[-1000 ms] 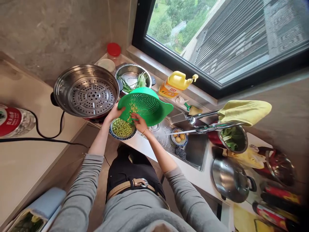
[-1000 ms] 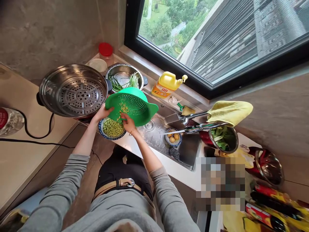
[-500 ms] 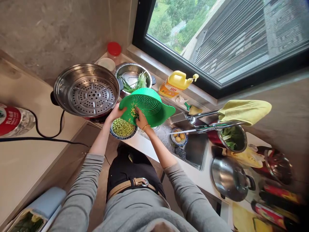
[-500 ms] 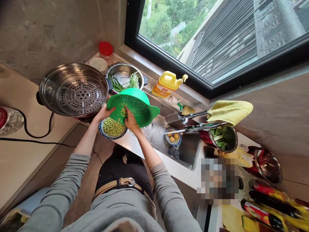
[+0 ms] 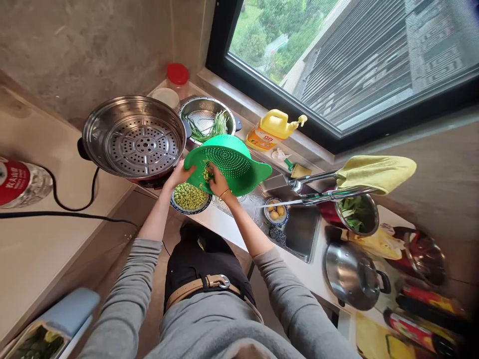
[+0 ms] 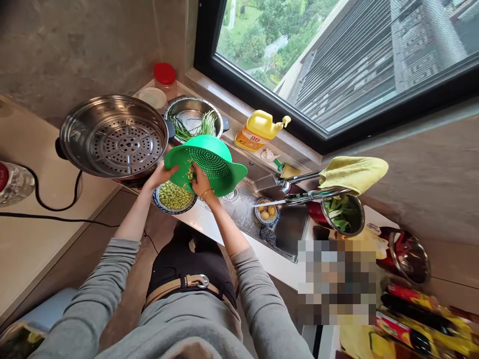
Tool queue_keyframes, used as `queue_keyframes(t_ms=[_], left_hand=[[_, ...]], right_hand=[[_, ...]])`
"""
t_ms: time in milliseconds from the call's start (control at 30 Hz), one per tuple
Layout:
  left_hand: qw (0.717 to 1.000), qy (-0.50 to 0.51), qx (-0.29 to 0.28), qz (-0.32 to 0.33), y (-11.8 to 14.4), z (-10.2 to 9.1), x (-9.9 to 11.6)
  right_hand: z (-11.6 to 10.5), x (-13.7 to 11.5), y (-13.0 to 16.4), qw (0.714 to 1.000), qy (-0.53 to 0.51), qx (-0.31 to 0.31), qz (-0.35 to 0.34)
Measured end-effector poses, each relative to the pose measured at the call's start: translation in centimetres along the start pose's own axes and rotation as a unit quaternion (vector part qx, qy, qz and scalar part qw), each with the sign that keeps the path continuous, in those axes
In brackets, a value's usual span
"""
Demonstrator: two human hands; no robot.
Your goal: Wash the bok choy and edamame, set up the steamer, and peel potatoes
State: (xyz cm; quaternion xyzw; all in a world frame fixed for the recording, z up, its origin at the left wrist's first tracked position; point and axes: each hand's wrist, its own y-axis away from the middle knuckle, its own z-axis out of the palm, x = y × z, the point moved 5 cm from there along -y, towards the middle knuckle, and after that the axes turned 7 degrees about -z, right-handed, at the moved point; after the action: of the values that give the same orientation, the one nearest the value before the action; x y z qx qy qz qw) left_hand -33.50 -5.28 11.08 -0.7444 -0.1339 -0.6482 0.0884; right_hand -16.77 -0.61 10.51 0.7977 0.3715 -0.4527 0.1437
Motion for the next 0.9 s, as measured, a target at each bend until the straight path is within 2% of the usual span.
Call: queue_keyframes(t_ms=[67,200,367,533,733,900], left_hand=[[1.0,-0.004,0.0,0.0,0.1,0.0,0.0],[1.0,0.004,-0.001,0.004,0.3,0.1,0.1],[1.0,0.015,0.007,0.0,0.2,0.0,0.2],[1.0,0.009,0.012,0.004,0.2,-0.3,0.2],[1.0,-0.002,0.003,0.031,0.2,-0.1,0.6],[0.999,-0.005,0.001,0.036,0.1,0.1,0.8]], right_hand=[[0.1,-0.4,0.2,1.0,0.0,-0.012,-0.012],[-0.1,-1.0,0.4,1.0,0.011,0.003,-0.021],[0.8,-2.0,1.6,0.999,-0.006,-0.031,-0.028],[0.8,-2.2,3.5,0.999,-0.006,0.032,-0.007],[3.0,-2.4,4.4,0.998,-0.047,-0.045,0.001],[2.7,-2.2,4.2,0.997,-0.077,-0.01,0.019]])
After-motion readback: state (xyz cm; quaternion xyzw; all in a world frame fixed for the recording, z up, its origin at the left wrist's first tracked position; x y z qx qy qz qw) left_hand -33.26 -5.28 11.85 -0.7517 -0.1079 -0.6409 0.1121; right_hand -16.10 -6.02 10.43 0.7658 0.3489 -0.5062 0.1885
